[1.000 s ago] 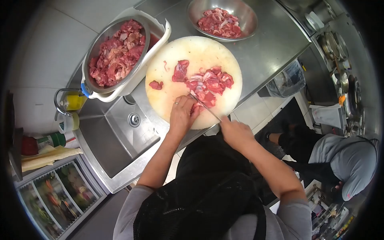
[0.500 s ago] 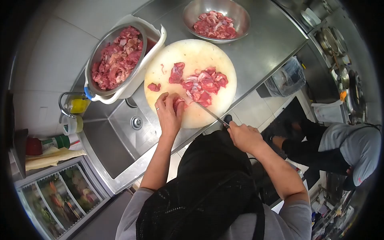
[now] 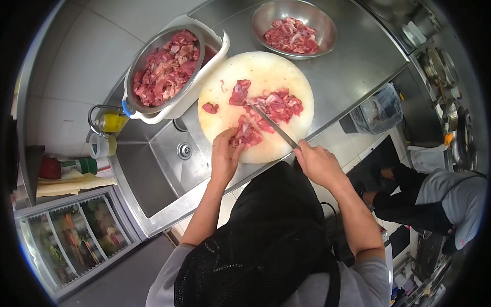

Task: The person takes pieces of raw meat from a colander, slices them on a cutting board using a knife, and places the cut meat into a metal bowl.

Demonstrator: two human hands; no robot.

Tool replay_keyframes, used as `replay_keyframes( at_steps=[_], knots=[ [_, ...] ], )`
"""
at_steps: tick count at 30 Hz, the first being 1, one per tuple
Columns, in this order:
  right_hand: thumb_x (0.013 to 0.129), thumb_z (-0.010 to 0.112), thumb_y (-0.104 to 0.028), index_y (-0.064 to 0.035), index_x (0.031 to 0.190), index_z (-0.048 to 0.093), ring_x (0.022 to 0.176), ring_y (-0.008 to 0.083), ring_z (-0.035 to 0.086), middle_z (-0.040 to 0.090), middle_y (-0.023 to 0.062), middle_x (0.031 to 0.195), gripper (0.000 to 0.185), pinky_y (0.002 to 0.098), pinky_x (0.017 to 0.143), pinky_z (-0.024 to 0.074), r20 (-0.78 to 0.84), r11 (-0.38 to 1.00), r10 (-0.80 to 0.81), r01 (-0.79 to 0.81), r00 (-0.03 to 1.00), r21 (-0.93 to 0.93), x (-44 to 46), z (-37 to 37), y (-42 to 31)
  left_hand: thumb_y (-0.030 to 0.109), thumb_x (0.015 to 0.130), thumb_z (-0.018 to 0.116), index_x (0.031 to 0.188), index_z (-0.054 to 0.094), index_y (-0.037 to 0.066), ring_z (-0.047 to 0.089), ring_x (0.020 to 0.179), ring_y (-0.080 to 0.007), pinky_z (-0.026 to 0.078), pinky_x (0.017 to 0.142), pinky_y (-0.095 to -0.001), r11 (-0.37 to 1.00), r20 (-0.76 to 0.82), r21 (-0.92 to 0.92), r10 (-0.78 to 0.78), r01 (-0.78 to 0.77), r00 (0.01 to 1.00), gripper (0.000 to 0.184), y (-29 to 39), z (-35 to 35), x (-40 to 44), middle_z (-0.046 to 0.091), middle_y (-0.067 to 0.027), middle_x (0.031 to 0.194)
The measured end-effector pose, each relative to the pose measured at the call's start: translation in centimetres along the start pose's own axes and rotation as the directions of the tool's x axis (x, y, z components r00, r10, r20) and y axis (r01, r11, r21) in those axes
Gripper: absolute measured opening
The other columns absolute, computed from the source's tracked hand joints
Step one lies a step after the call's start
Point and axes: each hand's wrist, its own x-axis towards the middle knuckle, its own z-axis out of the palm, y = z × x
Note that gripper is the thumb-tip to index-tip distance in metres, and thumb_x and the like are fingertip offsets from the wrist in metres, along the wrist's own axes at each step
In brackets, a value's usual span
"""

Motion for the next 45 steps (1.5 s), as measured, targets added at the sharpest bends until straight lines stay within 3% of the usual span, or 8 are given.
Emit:
replay_keyframes(
  at_steps=[7, 10, 12, 17, 20, 33, 42, 45],
  knots=[
    [0.114, 0.055, -0.036, -0.0111, 0.122, 0.062, 0.089, 0.0545, 0.072, 0.074, 0.0277, 0.091, 0.027, 0.0647, 0.084, 0.0566, 0.286, 0.998, -0.067, 0.069, 0.956, 0.003, -1.7, 0.9, 1.2, 0.002, 0.093, 0.083, 0.117, 0.07, 0.002, 0.067, 0.11, -0.0363, 0.057, 0.095, -0.0454, 0.998, 0.012, -0.007, -0.058, 0.058, 0.998, 0.028, -1.7, -0.8, 0.2, 0.071, -0.0167, 0.125],
    [0.114, 0.056, -0.036, -0.0103, 0.121, 0.062, 0.089, 0.0533, 0.073, 0.075, 0.0268, 0.093, 0.028, 0.0646, 0.084, 0.0571, 0.214, 0.99, 0.015, 0.015, 0.977, -0.139, -1.4, 1.3, 1.3, 0.004, 0.088, 0.086, 0.112, 0.072, 0.004, 0.064, 0.113, -0.0363, 0.055, 0.089, -0.0457, 0.999, -0.037, -0.009, 0.03, -0.03, 0.999, 0.029, 0.2, -0.1, 0.4, 0.067, -0.0154, 0.127],
    [0.114, 0.056, -0.036, -0.0096, 0.12, 0.062, 0.088, 0.0529, 0.073, 0.075, 0.0266, 0.091, 0.028, 0.0646, 0.083, 0.0574, 0.148, 0.986, 0.041, -0.016, 0.988, -0.168, -1.4, 1.3, 1.2, 0.007, 0.084, 0.089, 0.113, 0.072, 0.006, 0.063, 0.114, -0.0362, 0.055, 0.091, -0.0459, 0.974, 0.053, 0.192, 0.115, -0.123, 0.992, 0.034, 0.3, 0.4, 0.4, 0.066, -0.0134, 0.128],
    [0.114, 0.055, -0.034, -0.0066, 0.119, 0.062, 0.085, 0.0521, 0.074, 0.075, 0.0258, 0.085, 0.029, 0.0645, 0.08, 0.0582, 0.05, 0.986, 0.013, -0.004, 0.999, -0.169, -1.5, 1.2, -0.2, 0.007, 0.084, 0.089, 0.113, 0.072, 0.007, 0.063, 0.112, -0.0351, 0.054, 0.096, -0.0484, 0.994, 0.011, 0.049, 0.101, -0.101, 0.995, 0.033, -1.9, 0.7, -0.3, 0.066, -0.0128, 0.122],
    [0.114, 0.055, -0.033, -0.0052, 0.119, 0.062, 0.083, 0.0513, 0.074, 0.074, 0.0256, 0.081, 0.029, 0.0644, 0.078, 0.0584, 0.085, 0.996, -0.036, 0.042, 0.996, -0.08, -1.3, 2.6, -1.7, 0.005, 0.084, 0.088, 0.111, 0.071, 0.006, 0.063, 0.111, -0.0345, 0.053, 0.096, -0.048, 0.999, 0.046, 0.028, 0.025, -0.026, 0.999, 0.032, -1.5, 0.2, -0.7, 0.066, -0.0131, 0.121],
    [0.114, 0.052, -0.027, -0.0019, 0.119, 0.061, 0.084, 0.0515, 0.076, 0.076, 0.0269, 0.084, 0.027, 0.0633, 0.08, 0.06, 0.213, 0.997, 0.005, 0.012, 0.977, -0.079, 0.1, 4.5, -5.1, 0.003, 0.077, 0.085, 0.107, 0.069, 0.005, 0.064, 0.111, -0.0372, 0.054, 0.096, -0.0485, 0.976, -0.007, 0.057, 0.209, -0.208, 0.978, 0.034, -2.1, 1.7, 0.5, 0.065, -0.0132, 0.113],
    [0.11, 0.051, -0.018, 0.0008, 0.116, 0.06, 0.087, 0.0519, 0.077, 0.077, 0.0306, 0.091, 0.022, 0.063, 0.079, 0.0607, 0.091, 0.994, -0.071, 0.079, 0.993, -0.08, 5.0, 7.1, -7.1, 0.002, 0.075, 0.084, 0.103, 0.068, 0.006, 0.066, 0.111, -0.0369, 0.055, 0.097, -0.0467, 0.98, -0.061, 0.098, 0.18, -0.174, 0.982, 0.032, -3.1, 2.2, 1.1, 0.067, -0.0125, 0.108],
    [0.108, 0.051, -0.016, 0.0001, 0.118, 0.059, 0.088, 0.0518, 0.077, 0.077, 0.0316, 0.093, 0.02, 0.0633, 0.078, 0.0607, 0.24, 0.985, 0.077, -0.037, 0.968, -0.169, 2.2, 5.0, -7.0, 0.003, 0.075, 0.084, 0.103, 0.068, 0.006, 0.066, 0.111, -0.037, 0.056, 0.098, -0.0465, 0.979, -0.088, 0.092, 0.191, -0.183, 0.978, 0.032, -2.8, 2.2, 1.1, 0.067, -0.0124, 0.11]
  ],
)
